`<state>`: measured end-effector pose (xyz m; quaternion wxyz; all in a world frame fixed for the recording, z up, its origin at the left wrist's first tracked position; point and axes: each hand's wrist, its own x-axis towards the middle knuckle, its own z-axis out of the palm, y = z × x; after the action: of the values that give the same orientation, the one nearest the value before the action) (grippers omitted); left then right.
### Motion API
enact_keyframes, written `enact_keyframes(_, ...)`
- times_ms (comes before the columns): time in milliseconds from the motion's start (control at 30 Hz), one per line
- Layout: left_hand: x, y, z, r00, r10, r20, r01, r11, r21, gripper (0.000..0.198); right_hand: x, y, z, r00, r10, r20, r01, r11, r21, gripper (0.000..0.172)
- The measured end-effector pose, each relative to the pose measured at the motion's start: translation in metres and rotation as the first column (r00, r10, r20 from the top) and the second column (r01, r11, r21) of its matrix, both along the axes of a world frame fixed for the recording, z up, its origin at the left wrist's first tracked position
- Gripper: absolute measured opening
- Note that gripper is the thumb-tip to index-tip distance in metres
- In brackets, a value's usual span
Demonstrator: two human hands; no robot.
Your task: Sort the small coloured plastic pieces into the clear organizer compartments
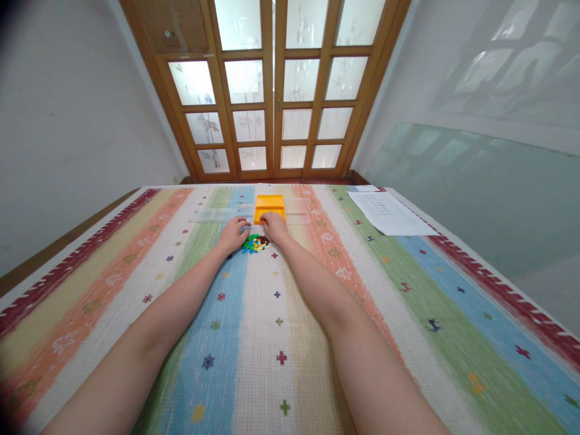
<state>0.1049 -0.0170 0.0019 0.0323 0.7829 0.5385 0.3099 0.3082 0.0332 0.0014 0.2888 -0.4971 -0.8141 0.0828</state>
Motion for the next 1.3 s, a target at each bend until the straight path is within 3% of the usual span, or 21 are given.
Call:
enact_keyframes(133,0.002,-0.001,0.003,0.999,0.001,0.040,-0.001,1.000,0.004,0.028,0.000,0.000,0.000,1.000,0.004,-0.004,-0.004,1.000,0.004,0.027)
enact_keyframes(267,-0.004,0.000,0.009,0.985,0.091,0.145,-0.100,0.993,0.057,0.027,0.000,-0.001,-0.001,1.000,0.003,-0.002,-0.003,1.000,0.020,0.025)
enact_keyframes(400,-0.026,0.011,0.014,0.955,0.224,0.192,-0.244,0.966,0.082,0.028,0.000,-0.001,-0.001,1.000,-0.012,0.013,0.012,1.000,0.028,0.024)
enact_keyframes(533,-0.053,0.029,0.013,0.936,0.329,0.127,-0.338,0.939,0.061,0.035,-0.001,-0.002,0.000,0.999,-0.025,0.036,0.025,0.999,0.027,0.022)
enact_keyframes(733,-0.100,0.048,0.007,0.957,0.220,-0.188,-0.227,0.974,-0.013,0.070,-0.003,-0.004,0.000,0.999,-0.028,0.031,0.026,0.998,0.064,0.021)
enact_keyframes(833,-0.121,0.052,0.006,0.950,0.169,-0.262,-0.200,0.975,-0.096,0.076,-0.003,-0.005,0.000,0.999,-0.032,0.027,0.030,0.998,0.058,0.020)
enact_keyframes(967,-0.127,0.058,0.008,0.940,0.123,-0.319,-0.152,0.986,-0.069,0.079,-0.002,-0.004,0.001,0.999,-0.033,0.006,0.033,0.998,0.050,0.021)
enact_keyframes(1100,-0.119,0.059,0.008,0.951,0.125,-0.281,-0.146,0.988,-0.055,0.070,-0.001,-0.005,0.002,0.999,-0.032,-0.009,0.032,0.998,0.050,0.021)
enact_keyframes(1300,-0.119,0.038,0.006,0.977,0.204,-0.061,-0.202,0.978,0.043,0.060,-0.002,-0.007,0.003,1.000,-0.011,-0.006,0.011,0.999,0.051,0.021)
